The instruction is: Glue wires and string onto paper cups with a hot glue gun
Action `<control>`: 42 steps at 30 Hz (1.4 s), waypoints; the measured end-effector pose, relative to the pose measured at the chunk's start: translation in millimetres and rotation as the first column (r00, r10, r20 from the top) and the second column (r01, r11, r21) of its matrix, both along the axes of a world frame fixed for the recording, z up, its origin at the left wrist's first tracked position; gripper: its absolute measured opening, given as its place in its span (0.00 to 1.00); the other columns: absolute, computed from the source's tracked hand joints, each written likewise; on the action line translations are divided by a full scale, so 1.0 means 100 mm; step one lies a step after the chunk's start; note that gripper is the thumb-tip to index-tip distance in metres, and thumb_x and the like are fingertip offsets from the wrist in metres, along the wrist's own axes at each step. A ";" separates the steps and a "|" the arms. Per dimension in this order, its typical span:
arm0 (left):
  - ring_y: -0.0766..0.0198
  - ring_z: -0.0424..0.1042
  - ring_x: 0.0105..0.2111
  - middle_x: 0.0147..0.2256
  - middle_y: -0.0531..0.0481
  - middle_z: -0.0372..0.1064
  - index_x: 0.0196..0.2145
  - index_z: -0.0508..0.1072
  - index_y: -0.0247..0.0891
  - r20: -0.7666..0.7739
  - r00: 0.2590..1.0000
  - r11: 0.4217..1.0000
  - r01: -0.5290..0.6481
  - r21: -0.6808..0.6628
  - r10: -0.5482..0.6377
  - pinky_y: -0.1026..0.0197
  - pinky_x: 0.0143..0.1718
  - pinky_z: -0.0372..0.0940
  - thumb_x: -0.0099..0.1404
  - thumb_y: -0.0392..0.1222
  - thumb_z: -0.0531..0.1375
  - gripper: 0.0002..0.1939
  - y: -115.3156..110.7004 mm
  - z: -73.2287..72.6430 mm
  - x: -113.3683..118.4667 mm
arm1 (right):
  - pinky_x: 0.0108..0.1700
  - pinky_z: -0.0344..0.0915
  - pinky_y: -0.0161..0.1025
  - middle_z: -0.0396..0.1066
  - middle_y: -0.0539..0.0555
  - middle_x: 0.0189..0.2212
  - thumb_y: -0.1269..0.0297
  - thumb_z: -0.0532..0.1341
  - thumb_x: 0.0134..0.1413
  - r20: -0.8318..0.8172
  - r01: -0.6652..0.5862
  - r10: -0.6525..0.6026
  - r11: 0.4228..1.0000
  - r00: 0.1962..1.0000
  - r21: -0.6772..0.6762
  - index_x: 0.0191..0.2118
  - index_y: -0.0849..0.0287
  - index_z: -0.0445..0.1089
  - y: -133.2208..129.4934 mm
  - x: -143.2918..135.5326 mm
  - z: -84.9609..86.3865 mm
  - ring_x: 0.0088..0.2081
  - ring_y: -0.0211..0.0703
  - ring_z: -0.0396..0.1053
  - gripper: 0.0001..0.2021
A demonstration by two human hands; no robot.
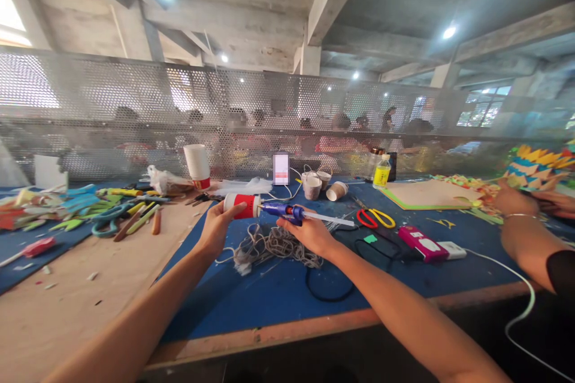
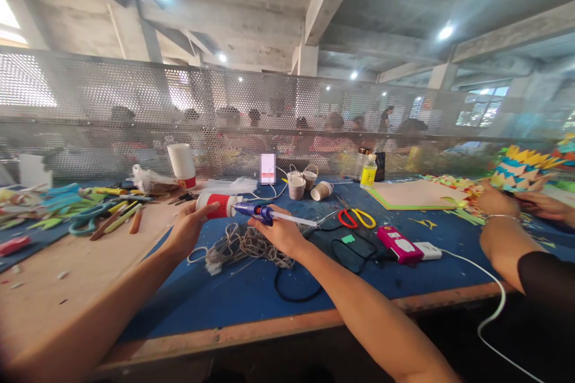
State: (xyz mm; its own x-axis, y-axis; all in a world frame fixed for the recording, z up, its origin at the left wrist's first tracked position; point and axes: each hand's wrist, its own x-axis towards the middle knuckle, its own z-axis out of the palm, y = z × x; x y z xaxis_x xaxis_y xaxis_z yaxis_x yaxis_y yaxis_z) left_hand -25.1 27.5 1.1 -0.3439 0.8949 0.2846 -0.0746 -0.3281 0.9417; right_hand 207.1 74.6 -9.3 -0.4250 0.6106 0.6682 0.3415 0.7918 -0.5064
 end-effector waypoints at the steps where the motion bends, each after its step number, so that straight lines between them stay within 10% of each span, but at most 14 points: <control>1: 0.53 0.76 0.28 0.27 0.45 0.78 0.35 0.79 0.33 0.002 1.000 1.000 0.000 -0.001 0.000 0.56 0.30 0.68 0.43 0.53 0.72 0.25 0.00 0.00 0.00 | 0.41 0.66 0.37 0.76 0.52 0.36 0.49 0.62 0.58 0.002 0.002 -0.002 1.000 1.000 0.001 0.38 0.56 0.73 0.00 0.00 0.00 0.37 0.45 0.73 0.14; 42: 0.53 0.77 0.27 0.30 0.46 0.79 0.41 0.79 0.34 -0.001 0.998 0.998 0.066 0.007 -0.066 0.57 0.31 0.68 0.47 0.54 0.72 0.26 0.04 -0.09 -0.04 | 0.38 0.65 0.36 0.76 0.52 0.32 0.49 0.61 0.59 0.015 0.059 -0.059 0.998 0.998 -0.025 0.39 0.56 0.74 0.00 0.01 0.02 0.36 0.45 0.74 0.15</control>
